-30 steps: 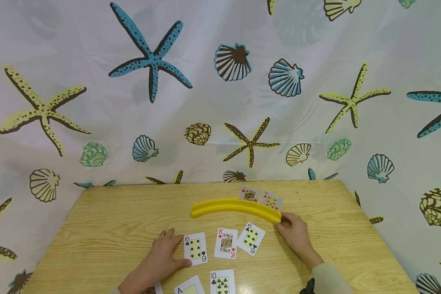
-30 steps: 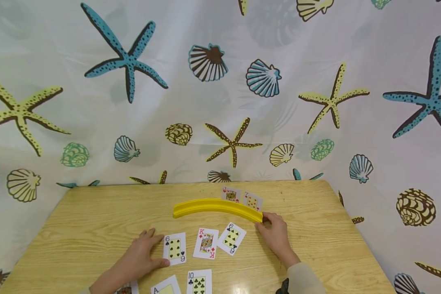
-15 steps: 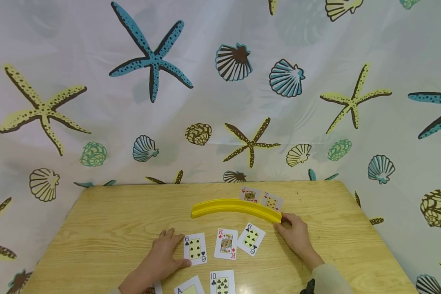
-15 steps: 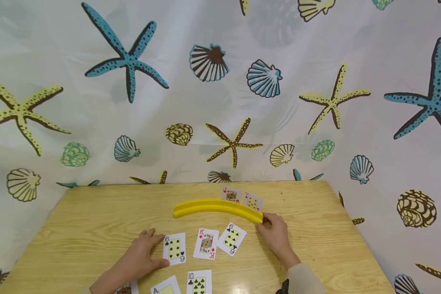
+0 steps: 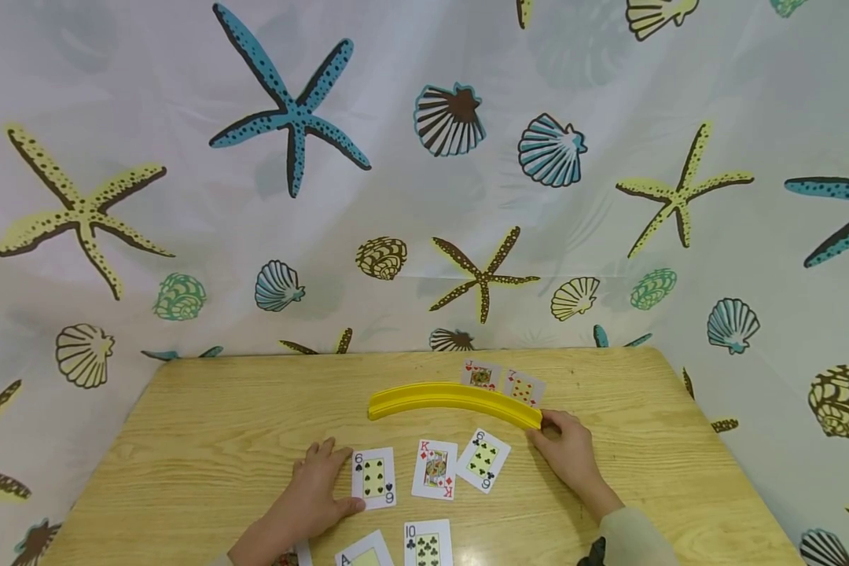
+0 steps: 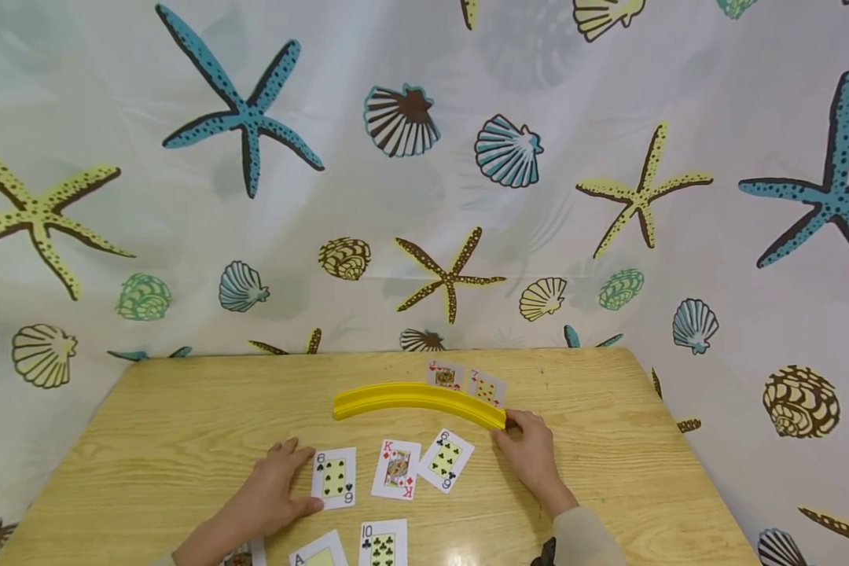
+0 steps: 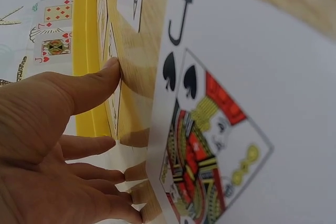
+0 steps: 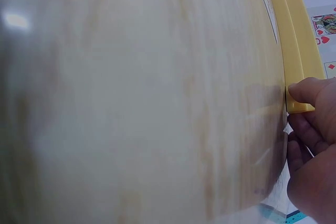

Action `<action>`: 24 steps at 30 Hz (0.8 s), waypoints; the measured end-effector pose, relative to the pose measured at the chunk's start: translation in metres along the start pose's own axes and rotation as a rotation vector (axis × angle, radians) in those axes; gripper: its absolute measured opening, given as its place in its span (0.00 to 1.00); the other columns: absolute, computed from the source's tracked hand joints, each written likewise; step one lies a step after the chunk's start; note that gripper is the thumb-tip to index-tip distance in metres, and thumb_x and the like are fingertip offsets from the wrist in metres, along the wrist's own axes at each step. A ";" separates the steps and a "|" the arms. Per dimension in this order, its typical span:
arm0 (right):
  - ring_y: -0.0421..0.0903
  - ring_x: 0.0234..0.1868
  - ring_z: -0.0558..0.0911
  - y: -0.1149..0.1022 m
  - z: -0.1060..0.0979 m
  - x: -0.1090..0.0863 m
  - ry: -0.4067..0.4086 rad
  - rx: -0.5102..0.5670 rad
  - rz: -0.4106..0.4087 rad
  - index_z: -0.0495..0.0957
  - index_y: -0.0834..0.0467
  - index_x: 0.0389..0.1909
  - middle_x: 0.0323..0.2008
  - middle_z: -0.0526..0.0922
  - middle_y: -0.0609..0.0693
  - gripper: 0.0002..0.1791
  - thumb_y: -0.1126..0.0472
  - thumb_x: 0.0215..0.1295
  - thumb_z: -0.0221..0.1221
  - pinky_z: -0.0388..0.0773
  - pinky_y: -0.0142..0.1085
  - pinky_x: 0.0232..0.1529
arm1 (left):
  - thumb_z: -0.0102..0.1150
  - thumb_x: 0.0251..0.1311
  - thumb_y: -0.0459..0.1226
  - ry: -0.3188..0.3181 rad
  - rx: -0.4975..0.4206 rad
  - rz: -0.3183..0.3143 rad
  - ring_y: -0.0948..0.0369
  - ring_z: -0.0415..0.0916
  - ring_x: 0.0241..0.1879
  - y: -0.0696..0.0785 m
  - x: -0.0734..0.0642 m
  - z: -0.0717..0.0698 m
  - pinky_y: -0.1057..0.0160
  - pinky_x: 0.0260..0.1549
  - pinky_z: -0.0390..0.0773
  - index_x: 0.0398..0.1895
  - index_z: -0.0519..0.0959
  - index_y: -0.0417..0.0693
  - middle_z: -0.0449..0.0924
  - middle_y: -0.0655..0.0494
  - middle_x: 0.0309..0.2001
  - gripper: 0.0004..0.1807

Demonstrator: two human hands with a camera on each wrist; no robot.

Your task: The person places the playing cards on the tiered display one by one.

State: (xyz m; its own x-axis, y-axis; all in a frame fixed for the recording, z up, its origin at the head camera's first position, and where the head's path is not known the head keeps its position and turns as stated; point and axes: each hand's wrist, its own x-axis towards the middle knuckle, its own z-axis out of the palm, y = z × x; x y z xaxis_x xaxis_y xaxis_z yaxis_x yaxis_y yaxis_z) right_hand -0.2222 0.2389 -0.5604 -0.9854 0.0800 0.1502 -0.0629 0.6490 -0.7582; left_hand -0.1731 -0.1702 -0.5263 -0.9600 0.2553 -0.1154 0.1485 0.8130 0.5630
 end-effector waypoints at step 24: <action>0.57 0.56 0.82 -0.001 0.001 0.000 0.004 -0.002 -0.008 0.84 0.65 0.59 0.51 0.88 0.58 0.21 0.63 0.67 0.70 0.78 0.56 0.65 | 0.81 0.54 0.42 -0.015 0.004 -0.024 0.18 0.48 0.75 0.005 0.003 0.001 0.14 0.66 0.51 0.73 0.71 0.36 0.57 0.19 0.75 0.45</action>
State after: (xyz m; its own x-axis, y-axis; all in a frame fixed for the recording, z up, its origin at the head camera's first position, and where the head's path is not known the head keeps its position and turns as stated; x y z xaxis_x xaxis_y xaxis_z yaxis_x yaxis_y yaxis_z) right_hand -0.2225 0.2378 -0.5604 -0.9842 0.0780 0.1590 -0.0705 0.6510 -0.7558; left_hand -0.1744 -0.1645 -0.5248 -0.9596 0.2433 -0.1412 0.1263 0.8213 0.5563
